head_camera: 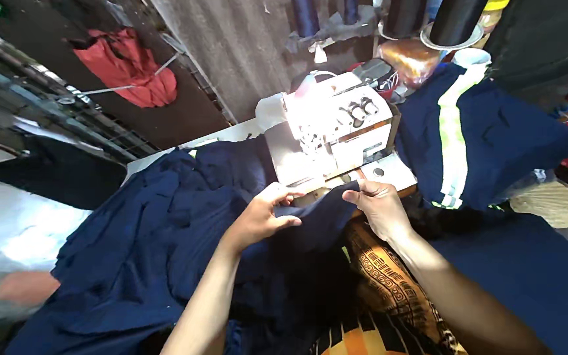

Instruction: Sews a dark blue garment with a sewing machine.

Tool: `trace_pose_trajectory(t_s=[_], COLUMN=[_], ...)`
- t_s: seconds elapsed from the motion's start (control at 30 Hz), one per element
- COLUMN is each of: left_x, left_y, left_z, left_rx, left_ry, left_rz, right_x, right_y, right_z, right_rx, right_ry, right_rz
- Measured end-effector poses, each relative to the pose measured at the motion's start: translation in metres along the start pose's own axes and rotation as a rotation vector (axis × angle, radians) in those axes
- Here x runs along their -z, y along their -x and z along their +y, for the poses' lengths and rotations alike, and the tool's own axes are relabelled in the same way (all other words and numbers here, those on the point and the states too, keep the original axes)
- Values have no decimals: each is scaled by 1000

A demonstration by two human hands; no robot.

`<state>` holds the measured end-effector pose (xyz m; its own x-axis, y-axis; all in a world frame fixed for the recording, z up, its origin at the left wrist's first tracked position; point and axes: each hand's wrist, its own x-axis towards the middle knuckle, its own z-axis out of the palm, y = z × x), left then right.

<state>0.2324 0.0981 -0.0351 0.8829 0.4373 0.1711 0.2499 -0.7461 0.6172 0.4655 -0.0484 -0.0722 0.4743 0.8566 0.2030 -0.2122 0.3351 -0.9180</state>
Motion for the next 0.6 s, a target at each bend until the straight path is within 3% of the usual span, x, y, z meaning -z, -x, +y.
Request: trace_pose_trajectory(t_s=[0.23,0.3,0.37,0.4,0.5,0.53,0.6], left_x=[-15,-2,16,26,58,66,79], left_y=[25,34,42,51,85,88,86], left_z=[-29,-6,48,59,28,23,19], left_rx=[9,123,356,340,-31,-69,22], left_ry=[-148,-110,-20,0,40,36,-66], left_rz=[186,199,270,327,323,324,357], right_x=[-5,-1,3,5,-1,-6,-18], right_y=[4,2,1,2,7,8,-2], right_z=[-11,-14,-18,-21,-31,-33,-29], right_rx=[292,348,378,392,434,423,333], right_ry=[165,180,173,171,162,162,231], right_rz=[-90,-71,-46,-41,-66,-72,-53])
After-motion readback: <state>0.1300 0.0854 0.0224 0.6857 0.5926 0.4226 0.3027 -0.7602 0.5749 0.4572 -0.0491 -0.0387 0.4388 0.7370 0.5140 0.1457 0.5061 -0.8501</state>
